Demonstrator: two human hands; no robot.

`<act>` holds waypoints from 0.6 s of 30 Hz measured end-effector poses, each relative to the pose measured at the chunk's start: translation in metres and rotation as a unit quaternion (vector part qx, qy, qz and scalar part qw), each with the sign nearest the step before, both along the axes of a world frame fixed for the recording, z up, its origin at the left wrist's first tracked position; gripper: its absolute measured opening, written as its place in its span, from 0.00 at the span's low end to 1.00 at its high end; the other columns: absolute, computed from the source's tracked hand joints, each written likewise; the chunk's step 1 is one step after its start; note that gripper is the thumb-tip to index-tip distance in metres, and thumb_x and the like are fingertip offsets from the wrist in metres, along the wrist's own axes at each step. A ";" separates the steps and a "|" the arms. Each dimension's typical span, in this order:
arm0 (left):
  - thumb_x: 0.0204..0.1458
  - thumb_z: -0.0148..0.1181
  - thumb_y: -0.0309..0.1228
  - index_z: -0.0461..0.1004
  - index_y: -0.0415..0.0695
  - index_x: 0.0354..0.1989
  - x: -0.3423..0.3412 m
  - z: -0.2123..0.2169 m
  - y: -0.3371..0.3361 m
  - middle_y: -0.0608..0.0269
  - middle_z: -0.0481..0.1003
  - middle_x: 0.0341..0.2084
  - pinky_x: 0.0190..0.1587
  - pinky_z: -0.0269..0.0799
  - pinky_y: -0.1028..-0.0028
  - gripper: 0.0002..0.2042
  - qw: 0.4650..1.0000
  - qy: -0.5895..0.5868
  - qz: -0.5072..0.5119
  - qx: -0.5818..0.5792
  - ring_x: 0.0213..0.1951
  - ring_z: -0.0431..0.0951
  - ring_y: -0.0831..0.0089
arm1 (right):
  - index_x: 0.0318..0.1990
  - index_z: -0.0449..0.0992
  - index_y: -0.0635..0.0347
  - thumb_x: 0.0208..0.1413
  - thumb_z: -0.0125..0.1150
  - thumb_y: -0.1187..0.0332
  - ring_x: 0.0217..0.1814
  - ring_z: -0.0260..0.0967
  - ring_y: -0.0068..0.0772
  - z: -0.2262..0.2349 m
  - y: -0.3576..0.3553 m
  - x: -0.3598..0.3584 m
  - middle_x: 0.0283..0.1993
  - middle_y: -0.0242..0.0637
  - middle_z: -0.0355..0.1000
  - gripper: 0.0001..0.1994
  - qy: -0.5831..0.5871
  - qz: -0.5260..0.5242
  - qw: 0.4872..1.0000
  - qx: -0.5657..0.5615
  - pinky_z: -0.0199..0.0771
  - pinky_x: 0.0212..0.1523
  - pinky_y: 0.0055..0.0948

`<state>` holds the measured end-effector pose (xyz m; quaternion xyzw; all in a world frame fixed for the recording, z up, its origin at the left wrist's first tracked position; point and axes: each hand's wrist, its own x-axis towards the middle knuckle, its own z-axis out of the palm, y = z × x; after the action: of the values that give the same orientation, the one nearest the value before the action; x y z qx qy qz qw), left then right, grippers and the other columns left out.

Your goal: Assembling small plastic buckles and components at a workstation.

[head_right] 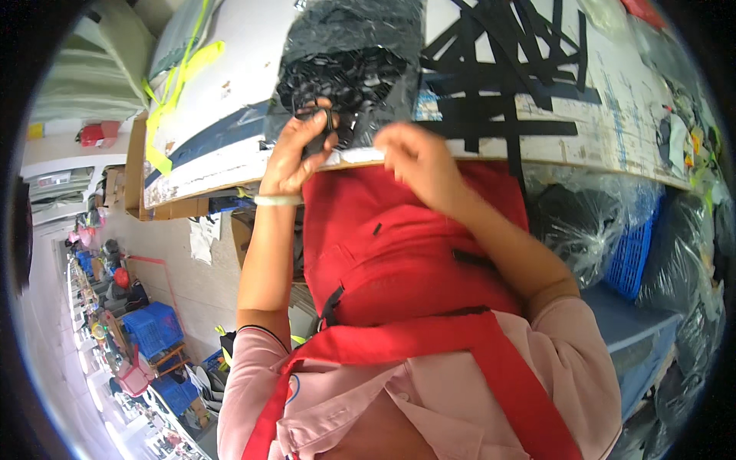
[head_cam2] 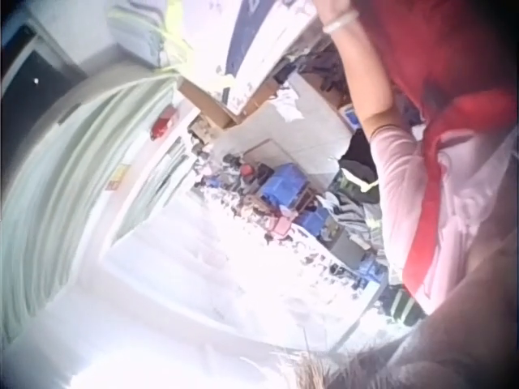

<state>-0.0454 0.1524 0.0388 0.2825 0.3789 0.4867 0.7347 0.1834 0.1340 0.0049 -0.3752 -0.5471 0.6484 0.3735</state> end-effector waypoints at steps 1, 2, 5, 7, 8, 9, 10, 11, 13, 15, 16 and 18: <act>0.56 0.58 0.27 0.71 0.44 0.46 0.004 -0.008 -0.016 0.62 0.74 0.28 0.13 0.60 0.84 0.10 0.999 -0.024 -0.028 -0.029 0.23 0.74 0.75 | 0.48 0.73 0.61 0.61 0.53 0.72 0.25 0.61 0.10 0.016 0.011 0.001 0.30 0.25 0.70 0.10 -0.051 -0.028 0.997 0.043 0.63 0.25 0.13; 0.56 0.59 0.27 0.71 0.43 0.46 0.008 -0.016 -0.034 0.61 0.74 0.27 0.12 0.59 0.84 0.11 0.996 -0.033 -0.073 -0.033 0.22 0.74 0.76 | 0.47 0.73 0.61 0.61 0.53 0.71 0.25 0.61 0.10 0.026 0.019 0.001 0.30 0.25 0.70 0.10 -0.045 -0.004 0.997 0.057 0.62 0.25 0.13; 0.55 0.60 0.27 0.70 0.39 0.45 0.032 -0.032 -0.072 0.60 0.73 0.25 0.11 0.57 0.84 0.12 0.983 -0.057 -0.145 -0.098 0.21 0.75 0.76 | 0.42 0.75 0.62 0.59 0.56 0.70 0.25 0.61 0.10 0.019 0.021 -0.004 0.28 0.25 0.70 0.07 -0.035 0.156 0.987 0.034 0.60 0.25 0.14; 0.54 0.60 0.26 0.71 0.38 0.45 0.038 -0.049 -0.091 0.58 0.75 0.29 0.12 0.62 0.83 0.12 0.974 -0.119 -0.151 -0.117 0.23 0.76 0.75 | 0.34 0.76 0.65 0.58 0.59 0.68 0.25 0.65 0.16 0.009 0.007 -0.004 0.23 0.29 0.71 0.08 -0.024 0.214 0.976 0.020 0.66 0.25 0.19; 0.54 0.60 0.26 0.71 0.38 0.45 0.041 -0.052 -0.098 0.58 0.76 0.30 0.13 0.64 0.82 0.12 0.965 -0.190 -0.136 -0.117 0.24 0.76 0.74 | 0.34 0.76 0.65 0.58 0.59 0.68 0.25 0.65 0.16 0.009 0.001 -0.004 0.23 0.29 0.71 0.08 -0.027 0.223 0.974 0.013 0.66 0.25 0.19; 0.54 0.60 0.26 0.71 0.38 0.45 0.043 -0.054 -0.106 0.58 0.76 0.30 0.13 0.64 0.82 0.12 0.965 -0.195 -0.126 -0.120 0.24 0.76 0.74 | 0.34 0.76 0.64 0.58 0.59 0.66 0.24 0.64 0.15 0.011 -0.005 -0.003 0.23 0.28 0.71 0.09 -0.037 0.200 0.979 -0.032 0.64 0.23 0.18; 0.54 0.59 0.26 0.71 0.38 0.45 0.044 -0.052 -0.113 0.57 0.76 0.31 0.14 0.66 0.82 0.12 0.960 -0.214 -0.119 -0.133 0.26 0.78 0.73 | 0.34 0.76 0.64 0.58 0.59 0.65 0.22 0.62 0.13 0.011 -0.008 -0.002 0.24 0.28 0.71 0.09 -0.047 0.177 0.980 -0.075 0.62 0.21 0.18; 0.55 0.59 0.26 0.71 0.38 0.46 0.044 -0.053 -0.120 0.57 0.76 0.32 0.15 0.68 0.82 0.12 0.955 -0.231 -0.116 -0.147 0.27 0.79 0.72 | 0.37 0.76 0.60 0.59 0.58 0.67 0.21 0.57 0.11 0.004 -0.012 0.000 0.22 0.24 0.66 0.07 -0.063 0.165 0.979 -0.100 0.57 0.22 0.14; 0.55 0.58 0.27 0.71 0.38 0.47 0.041 -0.057 -0.129 0.57 0.76 0.33 0.16 0.69 0.82 0.12 0.969 -0.164 -0.127 -0.132 0.29 0.79 0.71 | 0.38 0.75 0.60 0.59 0.57 0.67 0.22 0.57 0.11 -0.005 -0.018 -0.007 0.22 0.23 0.66 0.07 -0.074 0.178 0.978 -0.077 0.57 0.22 0.14; 0.56 0.57 0.27 0.71 0.37 0.48 0.036 -0.068 -0.132 0.56 0.76 0.34 0.18 0.72 0.83 0.13 0.980 -0.053 -0.169 -0.095 0.31 0.81 0.69 | 0.44 0.74 0.61 0.60 0.57 0.62 0.33 0.67 0.19 -0.034 -0.017 -0.016 0.34 0.30 0.72 0.12 -0.082 0.198 0.976 -0.024 0.69 0.32 0.19; 0.56 0.57 0.27 0.71 0.37 0.48 0.037 -0.070 -0.134 0.56 0.76 0.34 0.18 0.72 0.83 0.13 0.979 -0.054 -0.175 -0.093 0.31 0.81 0.69 | 0.44 0.74 0.61 0.60 0.57 0.62 0.33 0.67 0.19 -0.066 -0.015 -0.021 0.34 0.30 0.72 0.12 -0.084 0.192 0.978 -0.023 0.69 0.32 0.19; 0.57 0.54 0.27 0.70 0.36 0.47 0.038 -0.072 -0.135 0.54 0.75 0.35 0.17 0.71 0.82 0.11 0.971 -0.101 -0.183 -0.117 0.32 0.80 0.68 | 0.52 0.71 0.61 0.60 0.55 0.54 0.54 0.67 0.32 -0.129 -0.012 -0.034 0.52 0.40 0.70 0.21 -0.319 0.103 0.905 0.262 0.68 0.53 0.29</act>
<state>-0.0071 0.0176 -0.0337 0.2084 0.2986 0.3222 0.8738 0.1492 0.1224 -0.1242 -0.3920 -0.8226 0.3629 0.1948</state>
